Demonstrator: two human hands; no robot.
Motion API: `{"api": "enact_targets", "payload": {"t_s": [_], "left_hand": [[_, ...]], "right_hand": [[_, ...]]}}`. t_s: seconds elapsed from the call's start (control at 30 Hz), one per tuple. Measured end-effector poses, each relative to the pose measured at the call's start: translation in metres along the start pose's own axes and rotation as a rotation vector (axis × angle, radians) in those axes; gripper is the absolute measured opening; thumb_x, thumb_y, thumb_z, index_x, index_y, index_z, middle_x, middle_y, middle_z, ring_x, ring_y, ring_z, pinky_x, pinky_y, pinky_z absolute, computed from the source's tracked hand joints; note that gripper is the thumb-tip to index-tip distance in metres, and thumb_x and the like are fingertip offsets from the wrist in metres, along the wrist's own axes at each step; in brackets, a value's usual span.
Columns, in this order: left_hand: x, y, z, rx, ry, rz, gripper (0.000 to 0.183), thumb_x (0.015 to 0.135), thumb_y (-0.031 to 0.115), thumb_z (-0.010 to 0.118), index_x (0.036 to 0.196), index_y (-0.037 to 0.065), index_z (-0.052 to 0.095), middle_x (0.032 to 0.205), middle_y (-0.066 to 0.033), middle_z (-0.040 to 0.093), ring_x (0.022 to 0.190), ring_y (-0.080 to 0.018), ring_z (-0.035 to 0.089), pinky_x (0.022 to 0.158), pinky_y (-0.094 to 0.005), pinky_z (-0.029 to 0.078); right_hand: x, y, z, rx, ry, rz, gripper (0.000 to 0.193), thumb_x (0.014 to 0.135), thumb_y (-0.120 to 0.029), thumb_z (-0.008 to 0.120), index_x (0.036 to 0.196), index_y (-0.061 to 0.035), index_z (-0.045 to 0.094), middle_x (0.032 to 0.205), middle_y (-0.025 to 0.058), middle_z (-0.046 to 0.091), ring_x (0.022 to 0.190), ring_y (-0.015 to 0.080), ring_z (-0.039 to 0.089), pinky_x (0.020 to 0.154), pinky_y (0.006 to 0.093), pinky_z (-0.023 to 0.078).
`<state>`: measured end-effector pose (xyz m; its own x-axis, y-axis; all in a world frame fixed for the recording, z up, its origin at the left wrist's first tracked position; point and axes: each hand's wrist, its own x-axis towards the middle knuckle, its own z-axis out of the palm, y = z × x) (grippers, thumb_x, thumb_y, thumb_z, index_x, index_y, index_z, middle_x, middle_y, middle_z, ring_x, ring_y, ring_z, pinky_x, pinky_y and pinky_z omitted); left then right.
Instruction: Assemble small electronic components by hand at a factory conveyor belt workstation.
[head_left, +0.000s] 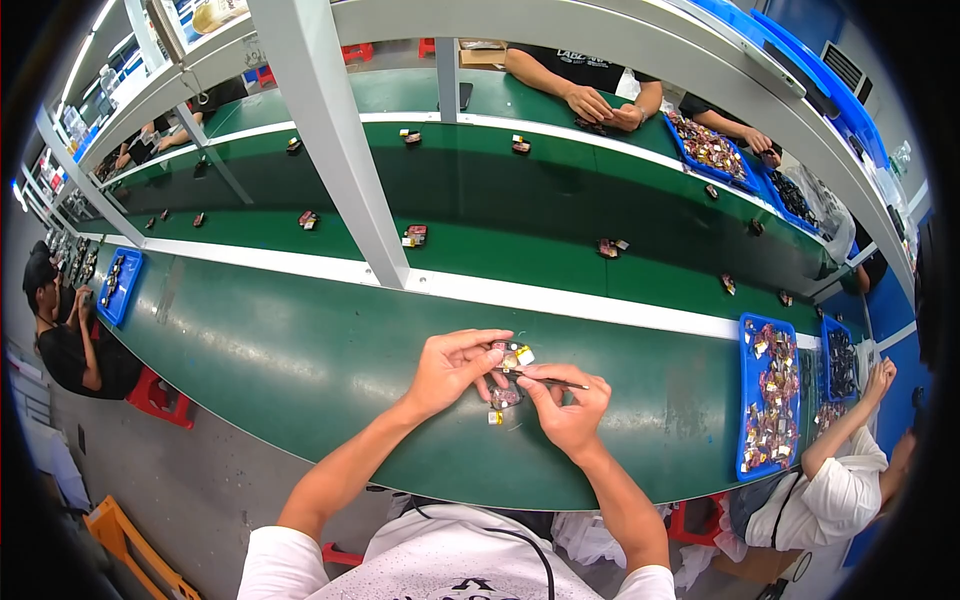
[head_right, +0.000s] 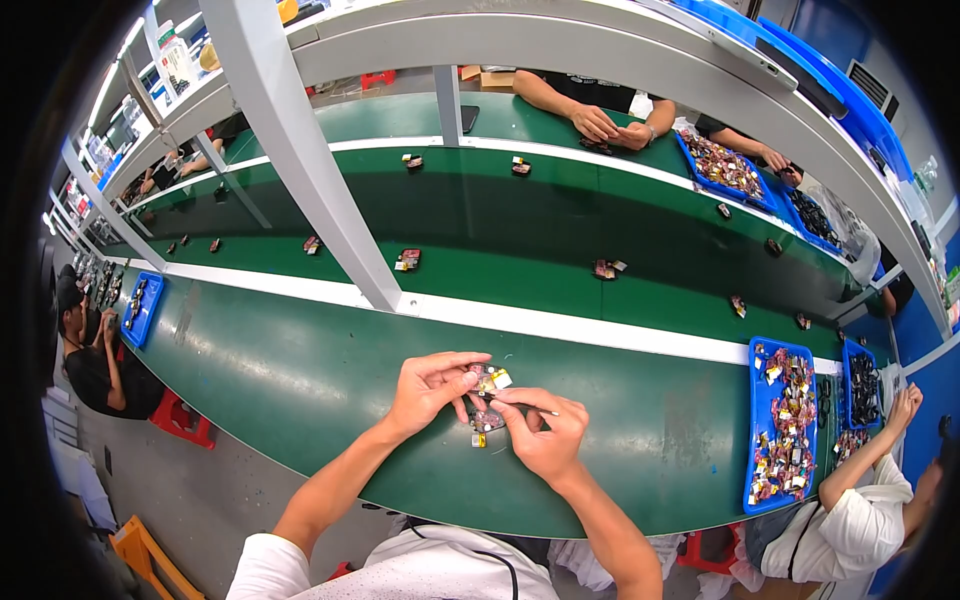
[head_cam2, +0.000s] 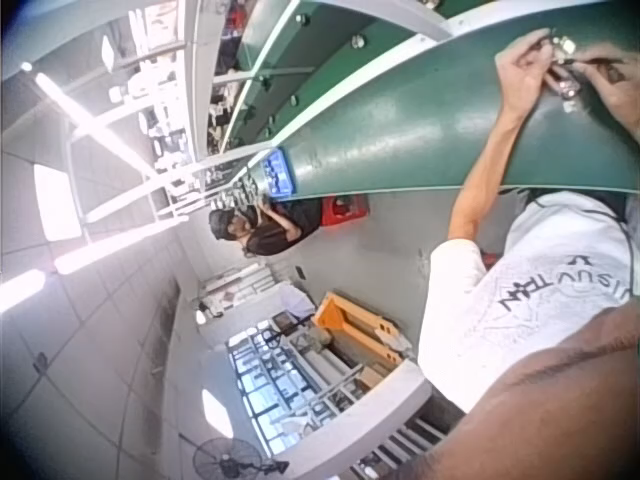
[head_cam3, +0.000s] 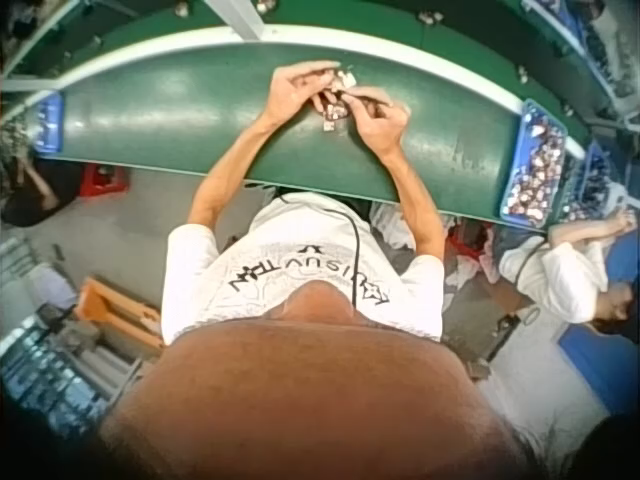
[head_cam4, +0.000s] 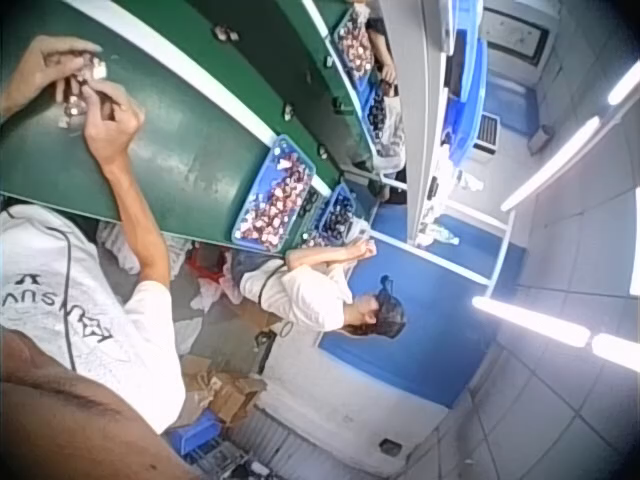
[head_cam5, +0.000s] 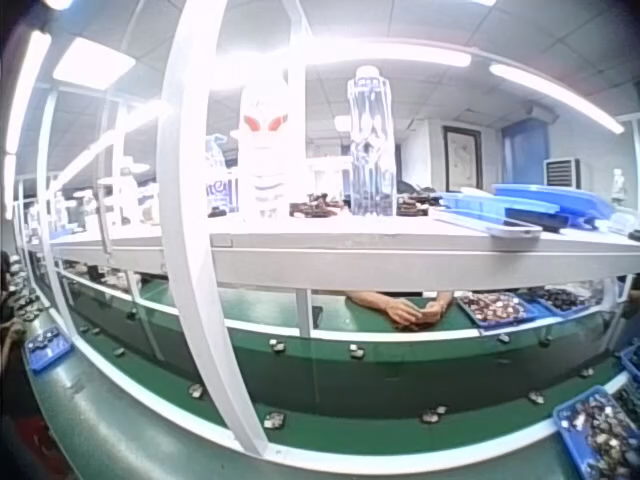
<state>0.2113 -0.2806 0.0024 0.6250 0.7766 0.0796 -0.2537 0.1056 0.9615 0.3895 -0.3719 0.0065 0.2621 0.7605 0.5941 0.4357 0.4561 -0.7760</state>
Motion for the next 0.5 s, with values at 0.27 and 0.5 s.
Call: {"api": "enact_targets", "payload": {"t_s": [0.27, 0.5], "left_hand": [[0.0004, -0.0066, 0.0034, 0.039, 0.040, -0.030, 0.029, 0.093, -0.002, 0.066, 0.121, -0.010, 0.064, 0.098, -0.0153, 0.071, 0.076, -0.0191, 0.073, 0.055, -0.0260, 0.060], [0.0052, -0.0084, 0.0064, 0.139, 0.083, -0.110, 0.024, 0.092, -0.003, 0.065, 0.115, -0.011, 0.066, 0.090, -0.0140, 0.072, 0.070, -0.0174, 0.072, 0.056, -0.0257, 0.060]], "right_hand": [[0.0002, 0.0018, 0.0022, -0.113, -0.065, -0.238, 0.014, 0.074, 0.004, 0.078, 0.083, -0.0069, 0.074, 0.082, 0.0056, 0.077, 0.054, 0.0130, 0.065, 0.045, 0.0247, 0.039], [-0.0027, 0.0047, 0.0027, -0.194, -0.101, -0.321, 0.019, 0.070, 0.005, 0.078, 0.084, -0.0073, 0.073, 0.082, 0.0046, 0.076, 0.056, 0.0153, 0.067, 0.045, 0.0264, 0.040]]}}
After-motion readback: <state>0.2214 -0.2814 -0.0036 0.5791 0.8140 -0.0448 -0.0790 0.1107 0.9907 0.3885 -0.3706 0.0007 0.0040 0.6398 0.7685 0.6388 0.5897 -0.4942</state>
